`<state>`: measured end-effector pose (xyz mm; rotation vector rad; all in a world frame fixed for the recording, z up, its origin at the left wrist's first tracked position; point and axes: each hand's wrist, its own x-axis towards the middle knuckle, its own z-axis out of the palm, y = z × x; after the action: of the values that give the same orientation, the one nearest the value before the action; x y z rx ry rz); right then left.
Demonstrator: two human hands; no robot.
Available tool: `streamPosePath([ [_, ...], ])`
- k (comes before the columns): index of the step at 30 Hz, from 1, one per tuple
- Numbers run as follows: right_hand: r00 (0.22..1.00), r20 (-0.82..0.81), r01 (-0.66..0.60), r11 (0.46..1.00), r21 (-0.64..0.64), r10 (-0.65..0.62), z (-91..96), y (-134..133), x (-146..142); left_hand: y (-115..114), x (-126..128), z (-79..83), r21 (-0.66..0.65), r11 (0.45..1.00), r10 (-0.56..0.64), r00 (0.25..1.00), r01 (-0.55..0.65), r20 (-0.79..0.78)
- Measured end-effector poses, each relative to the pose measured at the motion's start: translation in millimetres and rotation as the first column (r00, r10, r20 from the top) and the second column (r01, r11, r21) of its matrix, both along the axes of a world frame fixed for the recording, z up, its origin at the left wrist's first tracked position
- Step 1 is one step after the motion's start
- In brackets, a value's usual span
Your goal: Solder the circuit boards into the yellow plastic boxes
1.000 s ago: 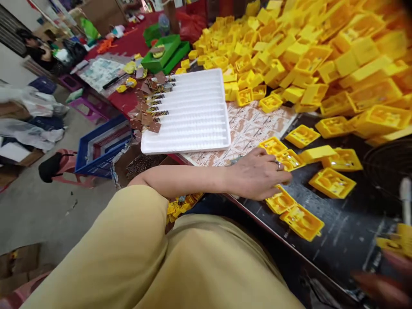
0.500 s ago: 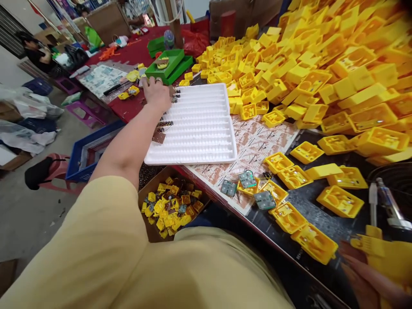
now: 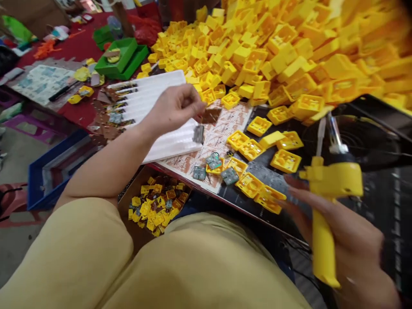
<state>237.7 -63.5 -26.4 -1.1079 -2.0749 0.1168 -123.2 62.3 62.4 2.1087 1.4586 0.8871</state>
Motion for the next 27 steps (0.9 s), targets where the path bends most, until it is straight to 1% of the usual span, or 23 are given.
streamPosePath([
  [1, 0.999, -0.049, -0.011, 0.999, 0.036, 0.013, 5.1, 1, -8, -6, 23, -4.7, -0.058, 0.993, -0.105, 0.994, 0.107, 0.043],
  [2, 0.994, -0.098, -0.049, 0.997, 0.060, 0.054, 11.0, 3, -16, -11, 44, -9.3, -0.106, 0.973, -0.197, 0.976, 0.206, 0.088],
  [3, 0.985, -0.147, -0.073, 0.991, 0.110, 0.089, 16.9, 6, -23, -16, 63, -13.5, -0.138, 0.946, -0.276, 0.952, 0.294, 0.133],
  [4, 0.983, -0.161, -0.073, 0.989, 0.125, 0.093, 22.1, 10, -28, -20, 80, -17.4, -0.164, 0.914, -0.341, 0.922, 0.371, 0.183],
  [5, 0.984, -0.157, -0.056, 0.982, 0.179, 0.085, 26.2, 14, -32, -23, 95, -21.1, -0.189, 0.878, -0.393, 0.888, 0.440, 0.239],
  [6, 0.989, -0.141, -0.021, 0.984, 0.176, 0.047, 28.5, 18, -35, -26, 107, -24.6, -0.215, 0.841, -0.428, 0.854, 0.496, 0.296],
  [8, 0.989, -0.145, 0.048, 0.982, 0.181, -0.021, 28.1, 23, -35, -29, 122, -32.1, -0.277, 0.783, -0.438, 0.810, 0.557, 0.390],
  [10, 0.980, -0.181, 0.112, 0.979, 0.169, -0.081, 22.0, 25, -33, -29, 127, -40.9, -0.342, 0.755, -0.383, 0.799, 0.560, 0.463],
  [13, 0.967, -0.219, 0.164, 0.977, 0.140, -0.131, 10.1, 24, -29, -26, 121, -55.7, -0.401, 0.742, -0.286, 0.795, 0.537, 0.535],
  [15, 0.965, -0.209, 0.186, 0.974, 0.133, -0.156, 4.3, 22, -27, -26, 113, -63.6, -0.385, 0.749, -0.303, 0.795, 0.540, 0.526],
  [16, 0.964, -0.202, 0.203, 0.969, 0.138, -0.173, 2.3, 21, -27, -26, 109, -66.1, -0.348, 0.768, -0.338, 0.802, 0.538, 0.493],
  [17, 0.961, -0.199, 0.222, 0.964, 0.147, -0.192, 0.6, 20, -26, -27, 107, -67.4, -0.290, 0.801, -0.377, 0.817, 0.524, 0.436],
  [18, 0.957, -0.196, 0.245, 0.957, 0.155, -0.213, -0.9, 19, -26, -29, 105, -67.5, -0.205, 0.845, -0.406, 0.842, 0.494, 0.354],
  [19, 0.952, -0.194, 0.270, 0.948, 0.168, -0.237, -2.4, 18, -25, -32, 105, -66.5, -0.103, 0.889, -0.409, 0.875, 0.446, 0.257],
  [20, 0.946, -0.191, 0.296, 0.937, 0.184, -0.261, -3.9, 18, -25, -36, 105, -64.8, 0.004, 0.920, -0.388, 0.909, 0.392, 0.155],
  [21, 0.942, -0.188, 0.315, 0.928, 0.199, -0.279, -5.3, 17, -25, -40, 107, -62.7, 0.096, 0.933, -0.352, 0.934, 0.346, 0.057],
  [22, 0.939, -0.186, 0.326, 0.921, 0.215, -0.289, -6.7, 16, -25, -43, 110, -60.9, 0.156, 0.936, -0.315, 0.948, 0.317, -0.035],
  [23, 0.940, -0.185, 0.326, 0.918, 0.228, -0.288, -7.9, 16, -25, -46, 114, -59.7, 0.176, 0.935, -0.290, 0.949, 0.308, -0.123],
  [24, 0.942, -0.187, 0.317, 0.918, 0.237, -0.277, -8.7, 15, -25, -49, 117, -59.3, 0.166, 0.935, -0.278, 0.938, 0.313, -0.206],
  [25, 0.947, -0.190, 0.299, 0.925, 0.237, -0.257, -9.1, 14, -25, -51, 121, -59.7, 0.135, 0.935, -0.281, 0.917, 0.328, -0.283],
  [27, 0.952, -0.211, 0.269, 0.934, 0.236, -0.221, -9.0, 12, -24, -51, 127, -61.8, 0.049, 0.927, -0.323, 0.859, 0.372, -0.397],
])
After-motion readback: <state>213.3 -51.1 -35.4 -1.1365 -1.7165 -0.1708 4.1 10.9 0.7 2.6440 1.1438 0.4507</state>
